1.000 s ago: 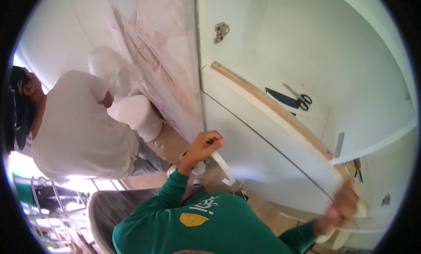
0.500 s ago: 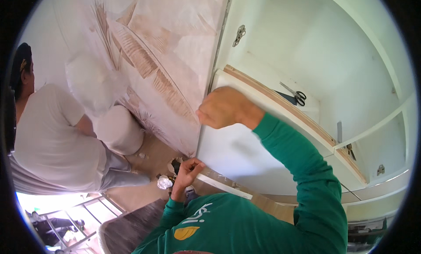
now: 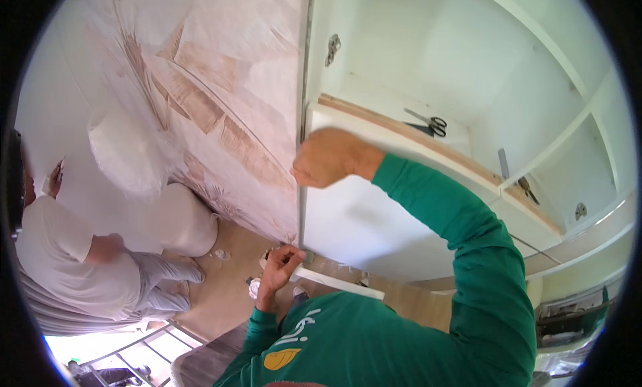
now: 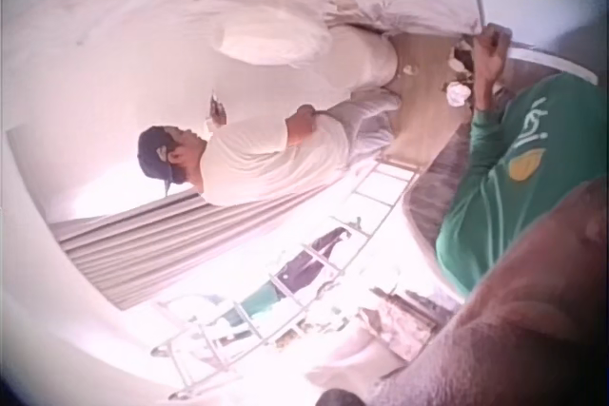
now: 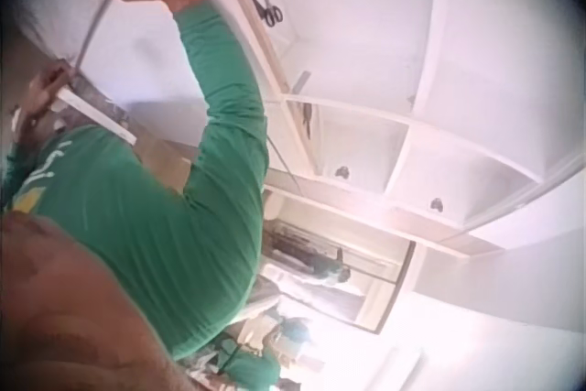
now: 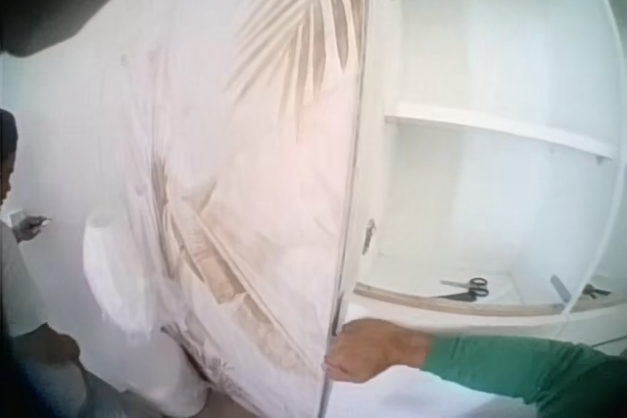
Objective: The person cuts a length of white trim with scissors, applies it to the edge of a wooden cabinet shelf, and then trims the excess material using a knife.
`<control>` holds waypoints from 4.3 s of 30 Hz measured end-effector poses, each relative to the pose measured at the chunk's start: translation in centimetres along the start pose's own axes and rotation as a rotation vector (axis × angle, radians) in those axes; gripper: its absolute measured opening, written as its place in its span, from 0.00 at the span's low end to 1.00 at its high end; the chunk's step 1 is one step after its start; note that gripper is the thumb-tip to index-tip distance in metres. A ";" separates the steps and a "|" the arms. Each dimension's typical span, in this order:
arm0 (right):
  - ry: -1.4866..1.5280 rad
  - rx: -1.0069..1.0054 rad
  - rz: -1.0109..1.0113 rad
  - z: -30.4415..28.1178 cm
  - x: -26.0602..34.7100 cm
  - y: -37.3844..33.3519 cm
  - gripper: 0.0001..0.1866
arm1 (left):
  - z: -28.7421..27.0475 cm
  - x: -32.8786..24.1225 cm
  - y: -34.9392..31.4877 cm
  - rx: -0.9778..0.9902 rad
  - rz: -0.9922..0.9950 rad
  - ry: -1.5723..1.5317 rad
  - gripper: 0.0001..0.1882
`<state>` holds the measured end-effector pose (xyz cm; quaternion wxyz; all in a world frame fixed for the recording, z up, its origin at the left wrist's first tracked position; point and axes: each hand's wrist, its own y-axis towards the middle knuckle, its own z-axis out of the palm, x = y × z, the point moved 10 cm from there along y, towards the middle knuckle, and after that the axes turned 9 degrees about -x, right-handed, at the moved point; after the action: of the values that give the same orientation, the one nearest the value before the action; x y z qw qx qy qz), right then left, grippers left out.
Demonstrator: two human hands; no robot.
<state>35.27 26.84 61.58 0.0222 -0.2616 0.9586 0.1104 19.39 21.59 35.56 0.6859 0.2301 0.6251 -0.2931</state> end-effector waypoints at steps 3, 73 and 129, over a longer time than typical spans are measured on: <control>0.042 -0.073 0.111 -0.7 -0.2 0.6 0.23 | 0.2 1.0 -0.4 -0.006 -0.005 -0.031 0.14; -0.405 -0.940 1.490 -26.0 14.9 -60.6 0.17 | 28.9 -39.2 23.8 0.228 1.154 1.073 0.07; 0.811 -0.790 0.329 -19.5 5.6 -30.0 0.28 | 26.2 -34.1 -3.1 0.119 1.116 0.719 0.29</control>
<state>45.92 -5.42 74.03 -0.4626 -0.1192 0.8048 0.3522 34.64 5.39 72.49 0.4697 0.6400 0.5848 0.1669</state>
